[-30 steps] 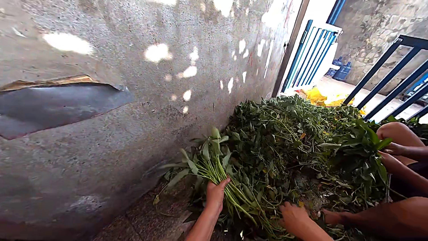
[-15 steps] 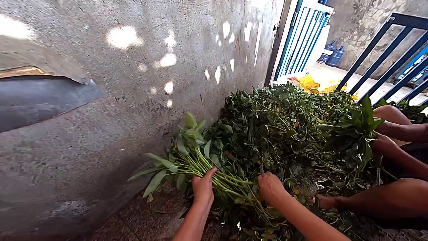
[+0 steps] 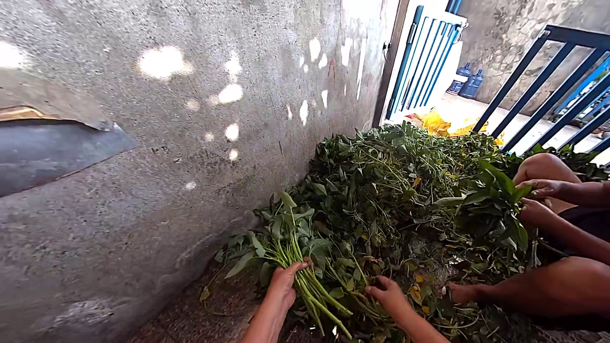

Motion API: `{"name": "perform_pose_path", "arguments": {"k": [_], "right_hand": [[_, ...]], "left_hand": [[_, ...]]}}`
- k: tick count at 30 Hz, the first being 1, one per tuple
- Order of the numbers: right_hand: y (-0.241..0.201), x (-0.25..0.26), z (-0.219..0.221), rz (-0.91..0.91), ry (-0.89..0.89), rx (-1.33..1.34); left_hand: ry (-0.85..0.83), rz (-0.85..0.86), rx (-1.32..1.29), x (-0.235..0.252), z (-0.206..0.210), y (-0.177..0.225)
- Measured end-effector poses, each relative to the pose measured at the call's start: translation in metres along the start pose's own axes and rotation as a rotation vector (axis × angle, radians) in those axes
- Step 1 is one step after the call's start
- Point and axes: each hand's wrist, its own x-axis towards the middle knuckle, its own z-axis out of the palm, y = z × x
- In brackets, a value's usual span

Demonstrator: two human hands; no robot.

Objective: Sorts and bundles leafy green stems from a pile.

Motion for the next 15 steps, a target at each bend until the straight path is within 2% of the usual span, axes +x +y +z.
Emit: {"name": "perform_pose_path", "arguments": {"k": [2, 6, 9, 12, 15], "right_hand": [[-0.01, -0.008, -0.001, -0.092, 0.033, -0.024], [-0.009, -0.021, 0.021, -0.206, 0.116, -0.357], [-0.007, -0.026, 0.041, -0.264, 0.141, -0.464], [-0.009, -0.025, 0.051, -0.37, 0.148, -0.535], [-0.008, -0.023, 0.063, -0.58, 0.167, -0.656]], "left_hand": [[0.025, -0.01, 0.022, -0.001, 0.001, 0.0], [0.091, 0.074, 0.266, -0.009, 0.004, -0.003], [0.079, 0.095, 0.409, -0.02, 0.009, -0.016], [0.037, 0.066, 0.448, -0.032, 0.019, -0.027], [-0.027, 0.046, 0.379, -0.034, 0.022, -0.038]]}}
